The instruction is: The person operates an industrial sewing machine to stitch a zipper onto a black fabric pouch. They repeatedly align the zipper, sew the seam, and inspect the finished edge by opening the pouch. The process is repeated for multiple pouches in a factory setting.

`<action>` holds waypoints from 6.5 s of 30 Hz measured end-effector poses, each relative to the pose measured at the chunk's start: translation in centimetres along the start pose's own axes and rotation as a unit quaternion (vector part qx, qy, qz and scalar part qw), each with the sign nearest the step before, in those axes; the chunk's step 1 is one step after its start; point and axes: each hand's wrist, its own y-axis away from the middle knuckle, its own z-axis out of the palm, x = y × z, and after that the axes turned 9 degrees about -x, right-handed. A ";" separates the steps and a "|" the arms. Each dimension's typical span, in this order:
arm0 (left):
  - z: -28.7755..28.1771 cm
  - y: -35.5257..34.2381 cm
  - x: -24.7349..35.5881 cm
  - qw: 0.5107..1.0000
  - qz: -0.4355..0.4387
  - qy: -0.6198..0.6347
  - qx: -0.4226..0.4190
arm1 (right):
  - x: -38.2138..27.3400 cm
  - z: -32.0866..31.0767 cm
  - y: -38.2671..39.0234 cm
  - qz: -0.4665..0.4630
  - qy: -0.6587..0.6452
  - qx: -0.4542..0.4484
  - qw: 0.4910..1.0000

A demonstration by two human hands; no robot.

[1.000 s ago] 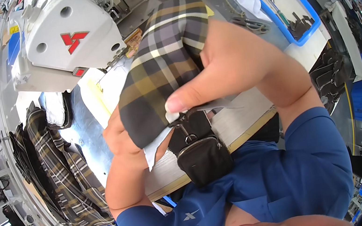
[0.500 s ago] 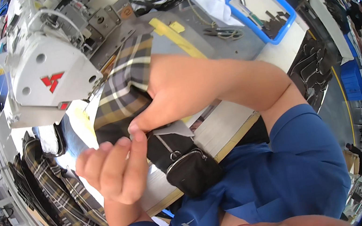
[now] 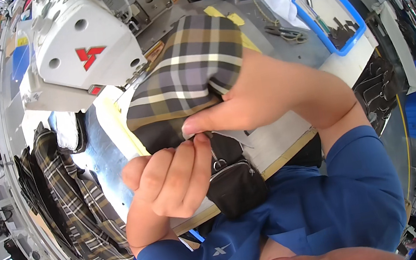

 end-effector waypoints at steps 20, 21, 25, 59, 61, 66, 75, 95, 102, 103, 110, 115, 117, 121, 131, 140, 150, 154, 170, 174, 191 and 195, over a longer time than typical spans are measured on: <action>0.7 1.0 -0.3 0.995 0.046 0.091 0.023 | 0.6 1.0 -0.7 0.013 -0.022 0.009 1.000; 0.5 0.8 -0.3 0.995 0.030 0.097 0.022 | 0.5 1.0 -0.8 0.030 -0.076 0.019 0.996; -1.2 0.8 -0.3 0.991 -0.071 0.115 -0.019 | -3.4 -0.4 -1.2 0.198 -0.299 0.045 0.932; -1.2 -0.3 -1.3 0.957 -0.099 0.265 0.059 | 0.7 0.0 -1.4 -0.273 0.176 0.006 0.946; -1.6 -0.3 -1.4 0.960 -0.090 0.261 0.040 | 0.9 0.3 -1.5 -0.288 0.193 0.014 0.938; -3.9 -1.3 -2.9 0.927 -0.132 0.351 0.018 | 0.3 0.7 -1.2 -0.303 0.195 0.030 0.932; -4.6 -0.6 -4.3 0.892 -0.195 0.404 -0.048 | -0.6 0.3 -1.1 -0.298 0.178 0.003 0.938; -2.7 -0.8 -3.3 0.963 -0.086 0.254 0.012 | -1.0 0.4 -1.1 -0.303 0.165 0.012 0.939; -1.1 -0.5 -4.1 0.926 -0.078 0.368 0.019 | -0.7 0.8 -0.6 -0.224 0.075 0.031 0.971; -1.1 -0.5 -4.3 0.897 -0.104 0.429 -0.003 | -0.8 0.8 -0.5 -0.203 0.061 0.035 0.977; 0.6 0.7 -4.6 0.542 -0.256 0.800 0.010 | -0.9 0.2 -0.6 -0.027 -0.021 0.066 0.997; 1.0 0.6 -2.6 0.776 -0.299 0.555 0.016 | -0.7 0.4 -0.8 0.026 -0.100 0.055 0.993; 1.2 0.4 -2.4 0.767 -0.303 0.564 0.050 | -0.4 0.5 -0.8 0.004 -0.089 0.051 0.995; 1.2 0.5 -2.5 0.757 -0.303 0.577 0.051 | -0.4 0.2 -0.7 -0.008 -0.066 0.027 0.997; 1.4 -0.2 -2.2 0.841 -0.244 0.484 -0.008 | -1.1 0.2 -0.8 -0.112 0.095 0.029 0.989; 1.7 -0.6 -2.0 0.877 -0.245 0.411 -0.030 | -0.6 0.0 -0.6 -0.155 0.212 0.027 0.964; 3.2 0.2 -2.4 0.890 -0.294 0.348 -0.020 | 1.1 0.9 -1.1 -0.101 0.155 0.038 0.982; 3.9 -0.2 -2.5 0.740 -0.458 0.493 0.005 | 4.3 0.9 -2.6 0.030 -0.157 0.047 0.986; 10.3 1.6 -3.7 0.808 -0.482 0.248 -0.232 | 12.4 3.2 -2.4 0.265 0.254 0.013 0.930; 9.4 3.9 -3.0 0.936 -0.231 0.089 -0.250 | 13.5 3.7 -3.1 0.259 0.278 0.001 0.925; 10.8 2.2 -5.4 0.916 -0.178 0.162 -0.321 | 11.8 0.8 -3.3 0.003 0.419 0.010 0.908; 11.5 2.0 -5.8 0.913 -0.165 0.213 -0.305 | 12.1 1.9 -2.3 -0.052 0.330 -0.066 0.940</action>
